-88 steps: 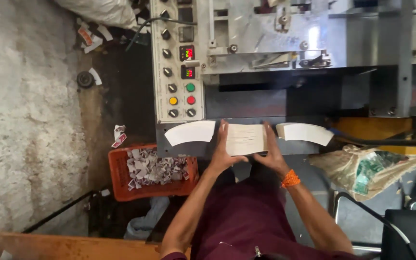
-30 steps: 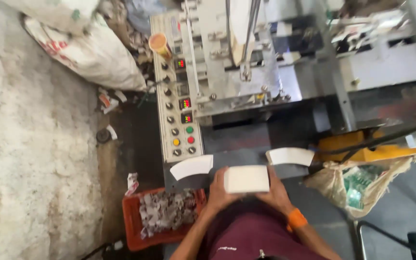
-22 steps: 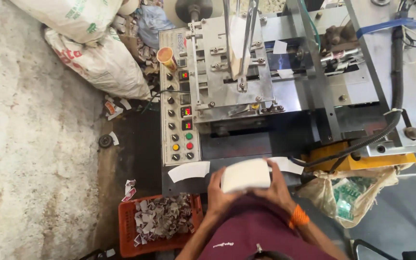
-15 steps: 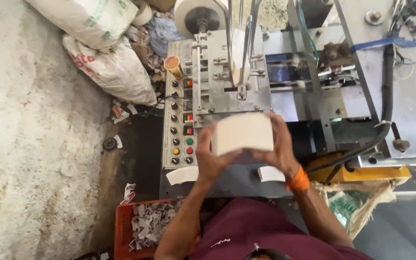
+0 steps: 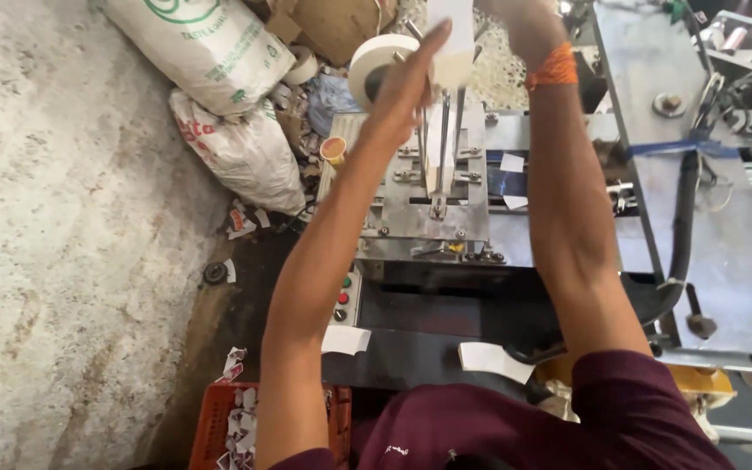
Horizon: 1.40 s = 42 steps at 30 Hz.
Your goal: Feeding pre-cut paper cup blanks into a forming machine and clearing jams in the production line.
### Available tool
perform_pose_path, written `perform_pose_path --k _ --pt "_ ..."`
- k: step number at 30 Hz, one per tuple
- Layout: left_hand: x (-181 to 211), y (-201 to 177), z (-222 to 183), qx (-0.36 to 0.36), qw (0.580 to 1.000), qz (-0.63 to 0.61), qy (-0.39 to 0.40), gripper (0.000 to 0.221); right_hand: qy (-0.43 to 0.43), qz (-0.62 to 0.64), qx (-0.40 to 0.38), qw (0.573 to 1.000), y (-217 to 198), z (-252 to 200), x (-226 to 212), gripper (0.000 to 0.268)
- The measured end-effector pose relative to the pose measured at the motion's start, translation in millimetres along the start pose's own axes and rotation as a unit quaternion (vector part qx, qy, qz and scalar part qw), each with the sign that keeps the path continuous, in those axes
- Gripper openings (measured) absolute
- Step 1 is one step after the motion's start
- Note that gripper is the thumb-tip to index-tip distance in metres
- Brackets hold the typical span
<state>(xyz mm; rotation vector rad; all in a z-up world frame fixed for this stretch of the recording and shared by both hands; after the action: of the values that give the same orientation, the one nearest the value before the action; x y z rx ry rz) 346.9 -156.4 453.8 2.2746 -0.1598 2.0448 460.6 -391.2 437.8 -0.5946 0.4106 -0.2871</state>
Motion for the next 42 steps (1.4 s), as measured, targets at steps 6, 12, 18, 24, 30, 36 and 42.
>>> perform_pose_path --k 6,12,18,24,30,36,42 --pt "-132 -10 66 -0.050 0.984 0.009 -0.170 0.069 0.419 0.185 -0.053 0.888 76 -37 -19 0.043" --pt "-136 -13 54 -0.035 0.945 0.164 -0.279 0.071 0.463 0.122 -0.055 0.876 77 -64 -44 0.092" --pt "-130 -16 48 -0.055 0.942 0.174 -0.283 0.099 0.428 0.151 -0.063 0.889 76 -79 -50 0.099" --pt "-135 -25 3 -0.049 0.970 0.184 -0.153 0.090 0.426 0.048 0.253 0.867 106 -139 -109 0.062" --pt "-274 6 -167 0.080 0.968 0.135 0.194 0.033 0.300 -0.053 0.261 0.916 153 -274 -326 0.009" --pt "-427 33 -235 -0.180 0.935 0.304 0.013 0.065 0.471 -0.312 0.084 0.821 174 -418 -404 0.038" --pt "-476 51 -244 -0.273 0.955 0.091 -0.067 0.060 0.469 -0.024 -0.047 0.882 180 -451 -405 0.041"
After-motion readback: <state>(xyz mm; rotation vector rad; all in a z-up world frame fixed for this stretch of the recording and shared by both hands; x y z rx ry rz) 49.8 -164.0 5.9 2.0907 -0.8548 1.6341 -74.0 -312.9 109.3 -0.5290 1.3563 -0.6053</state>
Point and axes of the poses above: each hand's wrist, its own z-axis towards the middle knuckle, its own y-axis out of the palm, x = y × z, the point moved 1 cm from there along z, towards the middle knuckle, and after that the axes turned 5 degrees about -y, right-handed, at the moved point
